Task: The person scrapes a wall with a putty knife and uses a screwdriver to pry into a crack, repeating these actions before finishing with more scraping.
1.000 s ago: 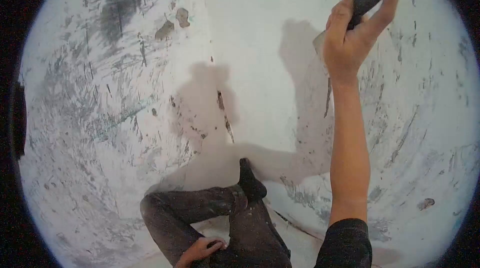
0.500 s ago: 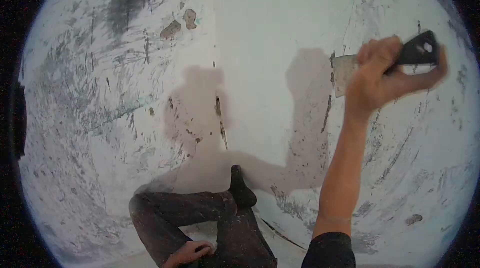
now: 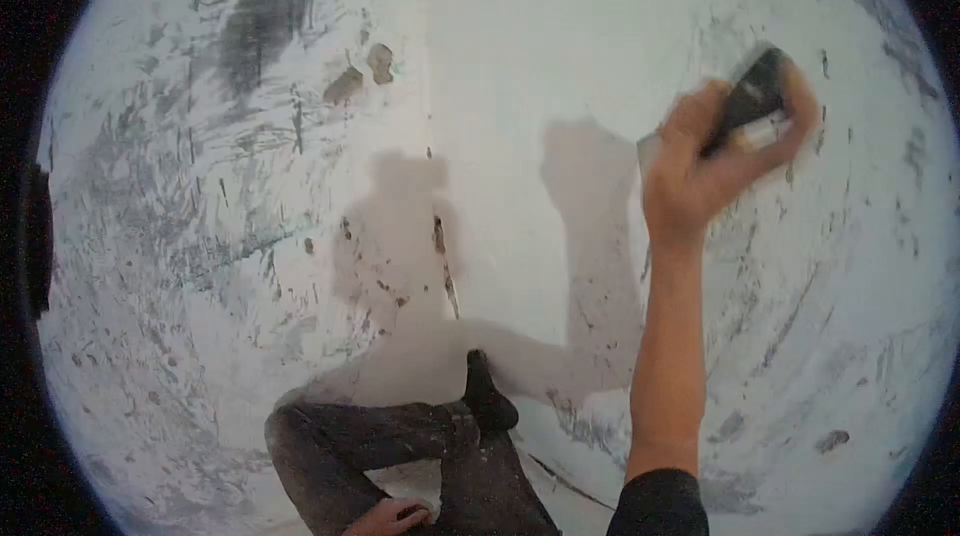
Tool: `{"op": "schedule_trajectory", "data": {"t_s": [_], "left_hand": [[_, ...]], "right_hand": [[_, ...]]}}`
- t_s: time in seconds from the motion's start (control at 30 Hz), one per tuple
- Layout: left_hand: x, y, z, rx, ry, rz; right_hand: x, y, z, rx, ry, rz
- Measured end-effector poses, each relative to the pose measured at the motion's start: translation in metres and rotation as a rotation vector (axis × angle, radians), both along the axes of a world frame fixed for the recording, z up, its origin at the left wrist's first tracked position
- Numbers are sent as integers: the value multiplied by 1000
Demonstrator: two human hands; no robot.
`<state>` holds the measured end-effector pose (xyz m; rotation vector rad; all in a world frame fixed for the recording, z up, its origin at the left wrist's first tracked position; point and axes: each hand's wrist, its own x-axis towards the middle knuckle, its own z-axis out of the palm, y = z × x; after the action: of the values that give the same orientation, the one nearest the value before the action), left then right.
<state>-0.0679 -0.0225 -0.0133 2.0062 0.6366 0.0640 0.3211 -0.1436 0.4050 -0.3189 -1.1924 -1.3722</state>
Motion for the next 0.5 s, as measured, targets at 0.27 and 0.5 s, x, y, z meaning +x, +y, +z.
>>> {"op": "schedule_trajectory", "data": {"t_s": [0.27,0.5], "left_hand": [[-5,-12,3,197,-235,-43],[-4,-11,6,158,-164,-48]], "right_hand": [[-20,-20,4,75,19,-111],[6,6,3,-83,145,13]]}}
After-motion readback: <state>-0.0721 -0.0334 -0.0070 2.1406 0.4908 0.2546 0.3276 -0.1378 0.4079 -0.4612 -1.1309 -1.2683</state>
